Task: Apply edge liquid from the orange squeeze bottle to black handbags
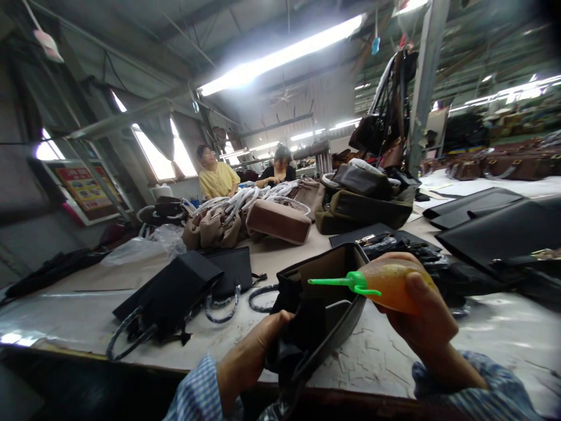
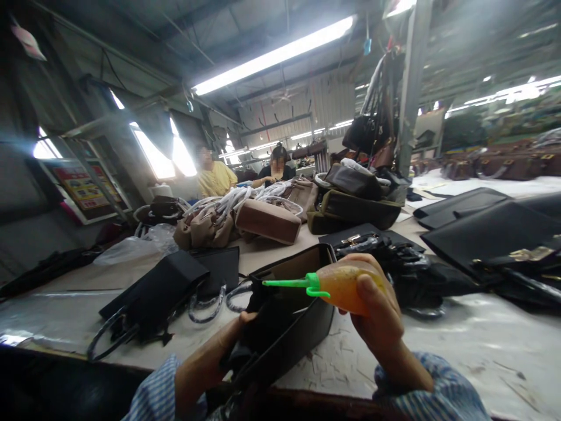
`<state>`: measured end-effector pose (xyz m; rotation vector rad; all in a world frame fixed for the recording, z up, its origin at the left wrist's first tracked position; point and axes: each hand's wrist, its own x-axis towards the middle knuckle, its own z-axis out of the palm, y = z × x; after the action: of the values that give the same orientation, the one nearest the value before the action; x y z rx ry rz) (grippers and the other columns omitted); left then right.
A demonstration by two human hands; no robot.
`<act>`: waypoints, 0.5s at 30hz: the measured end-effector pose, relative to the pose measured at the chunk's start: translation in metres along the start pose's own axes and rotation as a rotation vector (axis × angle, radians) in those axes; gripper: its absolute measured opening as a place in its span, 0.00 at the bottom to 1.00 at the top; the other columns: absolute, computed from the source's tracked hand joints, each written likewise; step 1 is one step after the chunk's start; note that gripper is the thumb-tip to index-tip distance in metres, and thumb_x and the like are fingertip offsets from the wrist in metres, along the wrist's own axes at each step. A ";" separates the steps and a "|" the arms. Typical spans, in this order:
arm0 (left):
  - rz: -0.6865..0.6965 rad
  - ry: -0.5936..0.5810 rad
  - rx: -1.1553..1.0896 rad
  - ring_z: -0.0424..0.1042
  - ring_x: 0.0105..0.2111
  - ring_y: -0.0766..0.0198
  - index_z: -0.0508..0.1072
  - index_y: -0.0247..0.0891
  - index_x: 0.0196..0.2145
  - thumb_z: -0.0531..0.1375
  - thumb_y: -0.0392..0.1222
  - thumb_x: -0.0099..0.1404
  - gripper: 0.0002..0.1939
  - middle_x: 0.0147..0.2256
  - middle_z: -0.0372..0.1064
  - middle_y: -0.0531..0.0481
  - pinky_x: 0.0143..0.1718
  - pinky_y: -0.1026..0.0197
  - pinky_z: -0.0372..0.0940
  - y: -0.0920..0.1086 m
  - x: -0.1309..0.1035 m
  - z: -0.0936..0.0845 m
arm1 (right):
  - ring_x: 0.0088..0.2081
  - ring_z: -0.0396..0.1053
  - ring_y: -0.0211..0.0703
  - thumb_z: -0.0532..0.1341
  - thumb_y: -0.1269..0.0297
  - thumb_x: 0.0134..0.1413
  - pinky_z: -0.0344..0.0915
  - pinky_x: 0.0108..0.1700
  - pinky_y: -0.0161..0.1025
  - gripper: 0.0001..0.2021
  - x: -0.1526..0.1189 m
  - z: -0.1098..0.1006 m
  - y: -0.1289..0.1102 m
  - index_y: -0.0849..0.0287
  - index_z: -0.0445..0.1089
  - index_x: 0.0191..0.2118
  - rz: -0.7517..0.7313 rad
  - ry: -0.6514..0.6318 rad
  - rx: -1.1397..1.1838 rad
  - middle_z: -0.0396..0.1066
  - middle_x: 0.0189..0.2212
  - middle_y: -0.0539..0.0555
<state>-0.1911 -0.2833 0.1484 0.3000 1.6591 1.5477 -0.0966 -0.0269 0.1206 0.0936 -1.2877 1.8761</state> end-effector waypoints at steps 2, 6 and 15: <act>-0.105 -0.067 0.100 0.69 0.26 0.65 0.82 0.37 0.30 0.77 0.60 0.42 0.25 0.27 0.74 0.50 0.27 0.65 0.60 0.007 0.000 0.007 | 0.21 0.71 0.45 0.64 0.46 0.63 0.66 0.14 0.38 0.17 -0.001 0.000 0.000 0.53 0.76 0.46 -0.006 0.003 -0.003 0.75 0.31 0.56; -0.226 -0.178 0.254 0.64 0.21 0.70 0.80 0.37 0.24 0.74 0.45 0.38 0.14 0.22 0.71 0.54 0.22 0.67 0.56 0.009 -0.001 0.021 | 0.23 0.73 0.46 0.65 0.46 0.62 0.67 0.15 0.38 0.17 -0.004 0.000 0.000 0.53 0.76 0.47 0.021 0.003 0.030 0.75 0.33 0.56; 0.286 0.293 0.066 0.74 0.36 0.65 0.78 0.36 0.24 0.76 0.44 0.47 0.13 0.44 0.74 0.49 0.35 0.67 0.68 -0.008 -0.014 0.016 | 0.19 0.70 0.43 0.68 0.43 0.57 0.64 0.13 0.35 0.19 -0.009 0.006 -0.008 0.54 0.77 0.42 -0.021 0.169 0.023 0.75 0.29 0.55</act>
<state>-0.1688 -0.2827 0.1484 0.3721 1.9646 1.8193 -0.0876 -0.0358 0.1251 -0.0389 -1.1461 1.8387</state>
